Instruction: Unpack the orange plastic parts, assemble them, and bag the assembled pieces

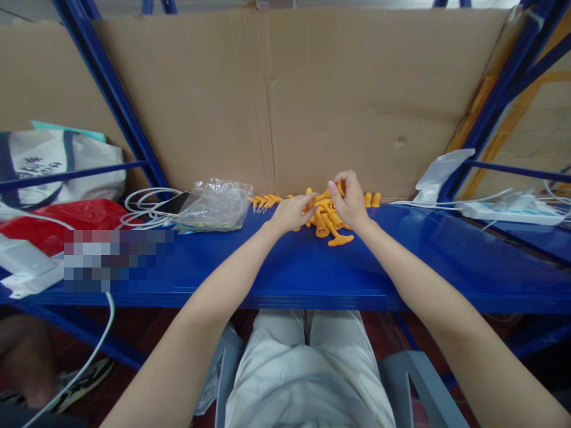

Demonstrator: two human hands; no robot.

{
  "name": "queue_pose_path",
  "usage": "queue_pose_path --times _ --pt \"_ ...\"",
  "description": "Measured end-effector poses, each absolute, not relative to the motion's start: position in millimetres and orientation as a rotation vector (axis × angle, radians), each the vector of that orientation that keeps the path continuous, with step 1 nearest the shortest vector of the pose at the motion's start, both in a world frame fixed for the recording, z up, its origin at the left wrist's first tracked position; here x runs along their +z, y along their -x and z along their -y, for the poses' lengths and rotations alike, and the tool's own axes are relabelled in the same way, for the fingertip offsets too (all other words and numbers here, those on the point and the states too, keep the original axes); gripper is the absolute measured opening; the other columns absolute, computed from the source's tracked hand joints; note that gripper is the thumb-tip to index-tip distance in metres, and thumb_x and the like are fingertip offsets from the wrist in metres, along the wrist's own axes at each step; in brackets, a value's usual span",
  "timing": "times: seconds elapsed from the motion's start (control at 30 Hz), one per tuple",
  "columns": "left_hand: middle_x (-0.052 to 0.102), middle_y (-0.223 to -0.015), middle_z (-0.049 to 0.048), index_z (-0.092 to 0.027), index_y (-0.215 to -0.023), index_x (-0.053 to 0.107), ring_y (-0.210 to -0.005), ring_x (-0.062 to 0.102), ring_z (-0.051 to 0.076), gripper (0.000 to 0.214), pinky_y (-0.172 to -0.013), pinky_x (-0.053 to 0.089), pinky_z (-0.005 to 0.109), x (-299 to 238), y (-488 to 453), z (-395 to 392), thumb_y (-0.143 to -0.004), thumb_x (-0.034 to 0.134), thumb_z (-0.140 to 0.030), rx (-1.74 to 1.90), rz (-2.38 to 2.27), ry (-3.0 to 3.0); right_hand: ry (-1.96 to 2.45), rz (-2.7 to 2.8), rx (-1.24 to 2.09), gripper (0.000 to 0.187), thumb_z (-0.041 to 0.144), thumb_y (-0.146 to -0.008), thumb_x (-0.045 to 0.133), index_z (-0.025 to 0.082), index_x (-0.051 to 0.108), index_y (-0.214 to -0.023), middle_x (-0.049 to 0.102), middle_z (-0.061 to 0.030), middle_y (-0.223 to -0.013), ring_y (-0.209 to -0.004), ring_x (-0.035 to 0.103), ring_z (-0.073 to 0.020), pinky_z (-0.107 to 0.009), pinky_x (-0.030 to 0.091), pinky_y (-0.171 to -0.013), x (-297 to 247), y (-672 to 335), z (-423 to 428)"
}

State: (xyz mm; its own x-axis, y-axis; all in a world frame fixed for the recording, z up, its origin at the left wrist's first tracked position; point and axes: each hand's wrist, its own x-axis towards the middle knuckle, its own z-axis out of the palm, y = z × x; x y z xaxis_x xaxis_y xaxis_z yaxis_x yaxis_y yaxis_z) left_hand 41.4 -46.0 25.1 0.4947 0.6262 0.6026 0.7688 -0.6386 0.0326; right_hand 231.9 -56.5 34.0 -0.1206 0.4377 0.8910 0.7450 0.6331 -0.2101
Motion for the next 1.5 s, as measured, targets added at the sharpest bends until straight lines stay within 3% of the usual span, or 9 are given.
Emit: queue_pose_path --times 0.13,0.3,0.43,0.6,0.77,0.9,1.13,1.3,1.5 --pt "0.073 -0.11 0.0099 -0.02 -0.125 0.064 -0.103 0.07 0.024 0.031 -0.087 0.053 0.031 26 -32 39 -0.1 0.05 -0.033 -0.842 1.372 2.406 0.891 1.937 -0.211 0.029 0.046 -0.1 0.041 0.021 0.055 -0.104 0.061 -0.0087 -0.1 -0.092 0.056 -0.0217 -0.038 0.047 -0.088 29 -223 57" --pt "0.064 -0.119 0.0113 -0.022 -0.127 0.062 -0.105 0.068 0.026 0.032 -0.087 0.053 0.034 29 -19 38 -0.097 0.052 -0.028 -0.884 1.513 2.317 1.117 2.054 0.081 0.026 0.038 -0.096 0.049 0.017 0.062 -0.104 0.069 -0.0078 -0.096 -0.083 0.06 -0.0199 -0.034 0.048 -0.082 31 -233 54" --pt "0.062 -0.12 0.0101 -0.022 -0.129 0.061 -0.106 0.067 0.024 0.033 -0.086 0.053 0.032 28 -21 38 -0.097 0.05 -0.026 -0.826 1.474 2.339 1.242 2.103 0.151 0.025 0.031 -0.092 0.056 0.016 0.068 -0.108 0.074 -0.0098 -0.105 -0.09 0.065 -0.0224 -0.036 0.051 -0.087 31 -240 47" --pt "0.061 -0.119 0.0106 -0.021 -0.129 0.059 -0.105 0.066 0.024 0.033 -0.087 0.052 0.033 27 -25 37 -0.098 0.048 -0.028 -0.873 1.44 2.371 1.211 2.174 -0.068 0.025 0.023 -0.093 0.055 0.017 0.068 -0.113 0.072 -0.012 -0.113 -0.104 0.066 -0.0252 -0.04 0.049 -0.096 31 -244 40" --pt "0.065 -0.113 0.0101 -0.019 -0.12 0.062 -0.103 0.066 0.023 0.027 -0.086 0.051 0.032 27 -26 35 -0.096 0.053 -0.028 -0.949 1.447 2.372 1.133 2.245 -0.406 0.028 0.021 -0.097 0.05 0.016 0.064 -0.12 0.067 -0.0145 -0.114 -0.105 0.063 -0.0274 -0.041 0.048 -0.094 30 -248 40" --pt "0.068 -0.094 0.0047 -0.018 -0.105 0.066 -0.09 0.065 0.02 0.018 -0.082 0.05 0.031 28 -28 27 -0.09 0.06 -0.026 -1.119 1.473 2.494 1.042 2.272 -0.665 0.029 0.02 -0.1 0.043 0.016 0.063 -0.121 0.066 -0.016 -0.113 -0.102 0.058 -0.0289 -0.042 0.045 -0.092 32 -251 44" --pt "0.044 -0.053 -0.0067 -0.021 -0.082 0.061 -0.044 0.04 0.009 0.014 -0.05 0.034 0.024 32 -24 28 -0.085 0.068 -0.032 -1.228 1.881 3.031 0.959 2.298 -0.82 0.036 0.013 -0.099 0.034 0.019 0.064 -0.118 0.068 -0.014 -0.113 -0.097 0.055 -0.028 -0.041 0.042 -0.089 33 -256 42" --pt "0.033 -0.048 -0.0094 -0.022 -0.071 0.051 -0.038 0.028 0.006 0.024 -0.043 0.025 0.021 39 -19 36 -0.081 0.071 -0.031 -1.303 2.084 3.297 0.963 2.242 -0.848 0.037 0.012 -0.098 0.037 0.022 0.064 -0.121 0.068 -0.0123 -0.12 -0.108 0.056 -0.0274 -0.045 0.038 -0.101 35 -255 47" --pt "0.03 -0.048 -0.0085 -0.022 -0.071 0.054 -0.035 0.023 0.006 0.017 -0.038 0.024 0.019 47 -20 47 -0.084 0.062 -0.03 -0.871 2.322 3.555 0.967 2.162 -0.844 0.042 0.008 -0.095 0.035 0.024 0.065 -0.12 0.069 -0.0114 -0.119 -0.118 0.056 -0.027 -0.057 0.026 -0.115 33 -251 50"
